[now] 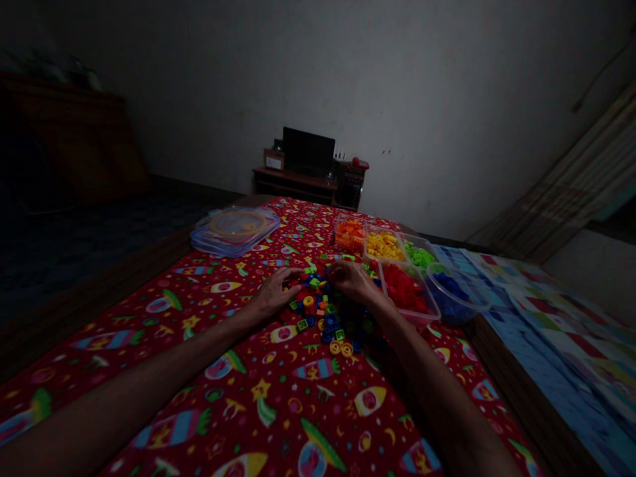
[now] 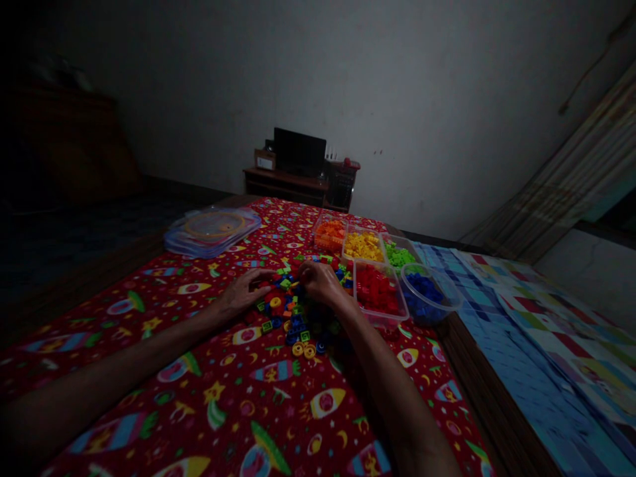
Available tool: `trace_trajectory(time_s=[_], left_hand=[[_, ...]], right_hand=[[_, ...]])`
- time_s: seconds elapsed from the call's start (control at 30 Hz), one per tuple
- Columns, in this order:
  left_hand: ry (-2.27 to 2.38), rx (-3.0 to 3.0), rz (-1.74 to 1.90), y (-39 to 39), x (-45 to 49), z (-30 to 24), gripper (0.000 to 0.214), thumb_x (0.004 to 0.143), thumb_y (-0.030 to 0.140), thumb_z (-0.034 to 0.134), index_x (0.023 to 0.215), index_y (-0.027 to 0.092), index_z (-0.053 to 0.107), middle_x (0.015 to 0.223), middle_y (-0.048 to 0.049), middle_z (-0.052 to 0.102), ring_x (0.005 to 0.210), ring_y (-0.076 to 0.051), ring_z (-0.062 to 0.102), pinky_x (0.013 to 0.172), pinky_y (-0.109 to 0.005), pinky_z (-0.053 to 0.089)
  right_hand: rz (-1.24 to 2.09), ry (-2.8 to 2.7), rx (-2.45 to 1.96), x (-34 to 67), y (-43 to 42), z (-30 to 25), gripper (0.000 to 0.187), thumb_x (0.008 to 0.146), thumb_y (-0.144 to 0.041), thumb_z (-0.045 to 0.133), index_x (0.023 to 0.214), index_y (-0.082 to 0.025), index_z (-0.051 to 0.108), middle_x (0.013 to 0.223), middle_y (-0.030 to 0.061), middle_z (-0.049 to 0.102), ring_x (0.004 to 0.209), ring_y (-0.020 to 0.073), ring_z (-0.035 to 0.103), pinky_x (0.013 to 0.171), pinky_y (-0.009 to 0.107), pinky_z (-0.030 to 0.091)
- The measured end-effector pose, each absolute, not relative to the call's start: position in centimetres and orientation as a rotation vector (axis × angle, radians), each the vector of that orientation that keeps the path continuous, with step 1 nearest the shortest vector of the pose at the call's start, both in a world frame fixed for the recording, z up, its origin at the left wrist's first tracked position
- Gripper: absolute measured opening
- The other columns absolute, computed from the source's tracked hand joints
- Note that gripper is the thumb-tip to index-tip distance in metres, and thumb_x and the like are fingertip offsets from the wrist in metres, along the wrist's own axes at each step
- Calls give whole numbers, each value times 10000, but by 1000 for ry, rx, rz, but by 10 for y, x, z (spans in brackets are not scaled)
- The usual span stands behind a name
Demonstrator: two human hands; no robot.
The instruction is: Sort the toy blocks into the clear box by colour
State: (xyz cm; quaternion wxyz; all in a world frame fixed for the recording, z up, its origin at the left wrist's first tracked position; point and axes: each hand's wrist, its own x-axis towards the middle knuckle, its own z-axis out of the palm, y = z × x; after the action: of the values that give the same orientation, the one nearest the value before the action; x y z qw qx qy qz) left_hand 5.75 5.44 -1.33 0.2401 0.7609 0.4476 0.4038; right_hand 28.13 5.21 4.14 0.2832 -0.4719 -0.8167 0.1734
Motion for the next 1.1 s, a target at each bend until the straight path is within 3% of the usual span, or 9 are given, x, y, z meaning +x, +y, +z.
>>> trace_trajectory(time_s=[0.3, 0.53, 0.67, 0.9, 1.1], left_hand=[[1210, 2093, 1101, 50, 58, -10, 381, 784, 407, 549, 1085, 187, 628, 1071, -97, 642, 1003, -262, 618, 840, -401, 524], [1226, 2097, 1095, 51, 57, -11, 398, 774, 414, 549, 1085, 177, 623, 1079, -102, 638, 1011, -261, 612, 849, -394, 518], [1218, 2082, 1080, 51, 57, -9, 399, 773, 426, 552, 1081, 182, 621, 1098, -99, 632, 1015, -255, 614, 849, -387, 520], [1247, 2085, 1087, 51, 57, -10, 411, 768, 439, 573, 1095, 194, 618, 1075, -93, 636, 986, -261, 621, 826, -394, 527], [1229, 2107, 1098, 55, 56, -14, 412, 771, 432, 569, 1099, 187, 619, 1061, -98, 635, 984, -263, 621, 843, -409, 521]], right_hand=[[215, -2060, -1345, 316, 49, 71, 228, 750, -141, 546, 936, -164, 675, 773, 17, 670, 682, 124, 581, 612, 209, 402], [-172, -1922, -1742, 383, 52, 86, 272, 761, -135, 530, 982, -164, 686, 889, 86, 696, 770, 174, 604, 683, 265, 414], [-227, -1944, -1845, 388, 52, 86, 240, 791, -148, 501, 930, -152, 697, 864, 105, 694, 749, 183, 597, 657, 263, 397], [-30, -2281, -1454, 327, 38, 82, 201, 839, -148, 485, 887, -172, 679, 726, 40, 652, 638, 131, 541, 591, 223, 350], [-300, -2402, -1506, 305, 34, 40, 188, 850, -154, 526, 977, -150, 665, 956, 131, 664, 890, 213, 568, 788, 295, 403]])
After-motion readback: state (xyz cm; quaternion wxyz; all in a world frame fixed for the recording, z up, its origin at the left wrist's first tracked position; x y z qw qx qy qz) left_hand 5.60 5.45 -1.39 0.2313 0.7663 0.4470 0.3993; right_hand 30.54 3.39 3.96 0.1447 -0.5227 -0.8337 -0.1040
